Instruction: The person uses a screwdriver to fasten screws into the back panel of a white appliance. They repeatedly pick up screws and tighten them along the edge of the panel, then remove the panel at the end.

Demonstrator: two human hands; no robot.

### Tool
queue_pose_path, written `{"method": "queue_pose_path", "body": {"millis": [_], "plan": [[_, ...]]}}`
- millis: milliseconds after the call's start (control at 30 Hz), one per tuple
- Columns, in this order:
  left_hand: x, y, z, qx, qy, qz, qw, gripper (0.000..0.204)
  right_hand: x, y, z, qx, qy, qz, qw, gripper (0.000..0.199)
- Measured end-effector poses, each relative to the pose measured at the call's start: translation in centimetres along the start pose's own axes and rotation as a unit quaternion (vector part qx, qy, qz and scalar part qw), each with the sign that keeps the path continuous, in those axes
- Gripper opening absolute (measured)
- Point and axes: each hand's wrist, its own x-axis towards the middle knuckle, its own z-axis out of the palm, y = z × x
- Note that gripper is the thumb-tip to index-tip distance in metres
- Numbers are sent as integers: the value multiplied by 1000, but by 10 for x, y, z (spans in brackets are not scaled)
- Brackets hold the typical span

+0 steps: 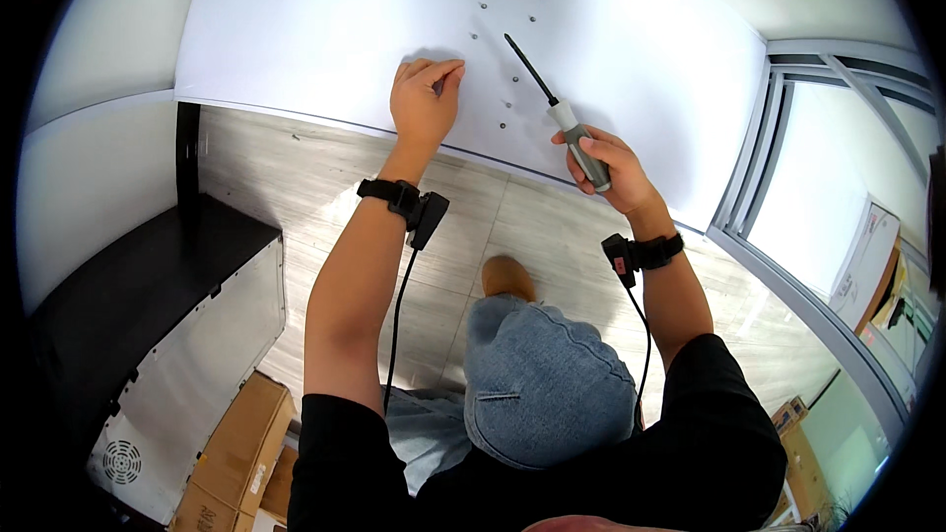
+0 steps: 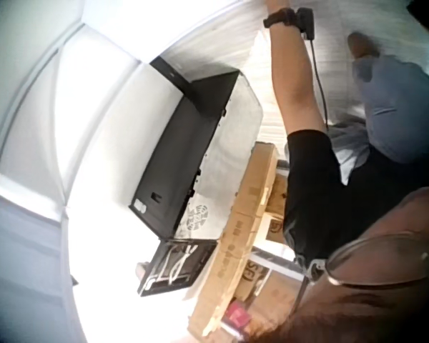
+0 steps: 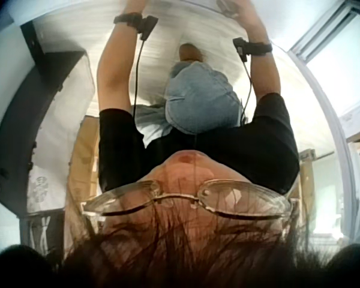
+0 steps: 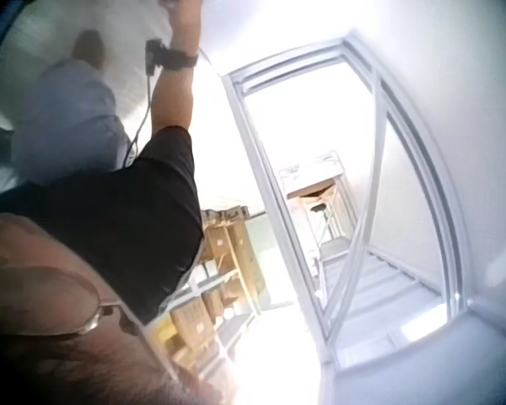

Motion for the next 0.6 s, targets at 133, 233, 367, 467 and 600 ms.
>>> {"method": "queue_pose_path", "body": {"millis": [133, 233, 367, 467, 600], "plan": [[0, 4, 1, 28, 12, 12, 999, 8, 0, -3, 2, -19, 6, 10, 1000, 36], [2, 5, 5, 37, 27, 5, 999, 8, 2, -3, 4, -34, 6, 17, 999, 36], [4, 3, 9, 48, 31, 9, 998, 9, 5, -4, 5, -35, 1, 24, 999, 35], [4, 0, 11, 54, 30, 16, 998, 10, 8, -5, 4, -32, -8, 26, 999, 34], [2, -4, 9, 60, -14, 2, 998, 17, 10, -4, 5, -47, -13, 33, 998, 34]]}}
